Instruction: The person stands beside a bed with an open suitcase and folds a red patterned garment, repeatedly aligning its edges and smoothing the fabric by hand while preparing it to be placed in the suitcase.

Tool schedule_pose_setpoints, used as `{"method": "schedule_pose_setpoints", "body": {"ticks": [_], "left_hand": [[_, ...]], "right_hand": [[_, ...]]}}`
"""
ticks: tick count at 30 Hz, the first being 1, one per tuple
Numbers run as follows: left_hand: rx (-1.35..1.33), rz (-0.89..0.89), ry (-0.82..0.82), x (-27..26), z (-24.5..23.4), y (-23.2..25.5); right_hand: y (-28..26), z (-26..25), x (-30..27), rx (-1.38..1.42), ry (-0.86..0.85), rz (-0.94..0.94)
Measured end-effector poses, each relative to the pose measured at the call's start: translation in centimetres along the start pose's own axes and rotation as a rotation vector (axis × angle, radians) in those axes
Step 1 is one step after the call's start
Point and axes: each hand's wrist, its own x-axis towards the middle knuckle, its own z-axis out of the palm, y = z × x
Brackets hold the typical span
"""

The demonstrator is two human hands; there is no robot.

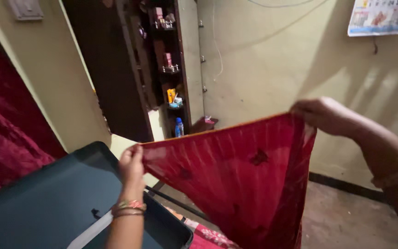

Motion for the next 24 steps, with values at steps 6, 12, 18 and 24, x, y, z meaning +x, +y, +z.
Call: {"method": "schedule_pose_setpoints", "body": {"ticks": [6, 12, 18, 24], "left_hand": [[-0.265, 0.132, -0.01, 0.0, -7.6, 4.2], [0.099, -0.039, 0.067, -1.8, -13.5, 1.5], [-0.005, -0.218, 0.012, -3.4, -19.4, 2.9], [0.315, -0.193, 0.056, -6.0, -17.6, 0.2]], "right_hand": [[-4.3, 2.7, 2.5, 0.214, 0.1, -0.039], [-3.7, 15.8, 4.5, 0.116, -0.435, 0.021], [-1.0, 19.1, 3.1, 0.666, -0.524, 0.157], [-1.2, 28.9, 4.9, 0.219, -0.475, -0.075]]}}
